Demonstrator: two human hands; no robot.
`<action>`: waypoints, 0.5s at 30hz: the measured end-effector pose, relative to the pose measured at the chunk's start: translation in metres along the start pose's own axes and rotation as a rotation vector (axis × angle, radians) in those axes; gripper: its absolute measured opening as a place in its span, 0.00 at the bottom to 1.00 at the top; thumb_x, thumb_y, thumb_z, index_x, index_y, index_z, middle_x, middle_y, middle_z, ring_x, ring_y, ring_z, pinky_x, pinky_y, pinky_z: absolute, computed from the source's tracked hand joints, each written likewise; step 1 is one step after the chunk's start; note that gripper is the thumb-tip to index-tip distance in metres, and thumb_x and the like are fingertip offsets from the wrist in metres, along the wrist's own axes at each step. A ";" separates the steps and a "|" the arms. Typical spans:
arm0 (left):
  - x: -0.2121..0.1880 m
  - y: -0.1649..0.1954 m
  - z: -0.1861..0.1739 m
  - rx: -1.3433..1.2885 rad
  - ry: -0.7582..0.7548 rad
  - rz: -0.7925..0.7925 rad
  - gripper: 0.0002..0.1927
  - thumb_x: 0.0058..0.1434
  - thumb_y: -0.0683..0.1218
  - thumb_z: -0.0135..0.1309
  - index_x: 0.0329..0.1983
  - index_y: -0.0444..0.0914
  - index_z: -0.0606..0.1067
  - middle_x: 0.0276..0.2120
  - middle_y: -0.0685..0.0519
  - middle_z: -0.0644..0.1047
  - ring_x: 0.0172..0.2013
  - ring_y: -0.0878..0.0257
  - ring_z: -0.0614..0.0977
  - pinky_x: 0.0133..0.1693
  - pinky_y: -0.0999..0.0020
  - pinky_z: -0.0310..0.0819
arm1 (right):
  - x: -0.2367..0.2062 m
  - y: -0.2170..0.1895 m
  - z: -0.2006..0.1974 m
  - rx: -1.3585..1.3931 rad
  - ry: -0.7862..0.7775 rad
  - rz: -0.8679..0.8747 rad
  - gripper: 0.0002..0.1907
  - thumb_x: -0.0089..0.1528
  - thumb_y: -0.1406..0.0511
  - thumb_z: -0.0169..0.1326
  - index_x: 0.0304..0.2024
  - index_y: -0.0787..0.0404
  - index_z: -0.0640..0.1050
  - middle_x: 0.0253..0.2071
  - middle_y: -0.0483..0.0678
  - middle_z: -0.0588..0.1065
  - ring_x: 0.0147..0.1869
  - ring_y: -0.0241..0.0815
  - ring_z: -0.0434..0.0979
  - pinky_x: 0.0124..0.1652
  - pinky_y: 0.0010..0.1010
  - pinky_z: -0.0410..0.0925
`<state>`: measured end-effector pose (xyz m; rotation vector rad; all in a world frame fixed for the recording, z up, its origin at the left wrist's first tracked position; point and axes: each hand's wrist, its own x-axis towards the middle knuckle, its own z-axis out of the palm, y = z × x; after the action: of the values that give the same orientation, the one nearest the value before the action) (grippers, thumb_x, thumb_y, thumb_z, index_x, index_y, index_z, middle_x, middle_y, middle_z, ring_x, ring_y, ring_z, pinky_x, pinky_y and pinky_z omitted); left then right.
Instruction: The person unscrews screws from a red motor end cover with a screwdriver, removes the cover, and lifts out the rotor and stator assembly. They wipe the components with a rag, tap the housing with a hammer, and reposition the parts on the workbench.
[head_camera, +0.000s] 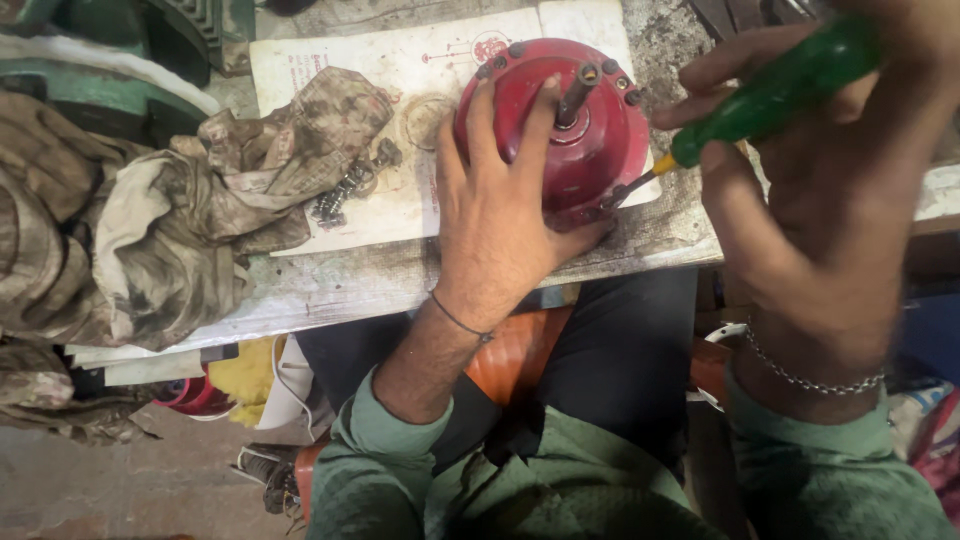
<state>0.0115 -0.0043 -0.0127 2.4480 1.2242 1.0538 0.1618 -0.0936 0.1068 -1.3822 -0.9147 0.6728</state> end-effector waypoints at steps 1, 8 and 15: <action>0.000 -0.001 0.001 0.009 -0.004 -0.001 0.64 0.41 0.68 0.76 0.76 0.48 0.54 0.69 0.29 0.54 0.68 0.24 0.56 0.69 0.28 0.53 | 0.001 0.000 0.000 0.001 -0.002 -0.007 0.45 0.54 0.78 0.56 0.70 0.57 0.52 0.58 0.60 0.70 0.48 0.43 0.79 0.50 0.28 0.77; -0.001 -0.001 0.003 0.017 0.006 0.010 0.64 0.42 0.69 0.76 0.76 0.47 0.53 0.69 0.28 0.53 0.68 0.23 0.56 0.69 0.27 0.53 | 0.006 0.026 -0.019 -0.387 -0.268 -0.618 0.45 0.63 0.81 0.60 0.72 0.53 0.51 0.61 0.59 0.65 0.51 0.46 0.76 0.51 0.30 0.75; -0.001 0.000 0.000 0.034 0.017 0.021 0.65 0.40 0.70 0.76 0.75 0.45 0.55 0.68 0.28 0.54 0.68 0.23 0.56 0.68 0.26 0.52 | 0.004 0.033 -0.024 -0.394 -0.280 -0.640 0.45 0.62 0.80 0.60 0.72 0.53 0.50 0.60 0.58 0.66 0.53 0.45 0.77 0.52 0.30 0.76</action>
<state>0.0109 -0.0051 -0.0132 2.4877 1.2332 1.0702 0.1879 -0.0997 0.0762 -1.2363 -1.6857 0.1946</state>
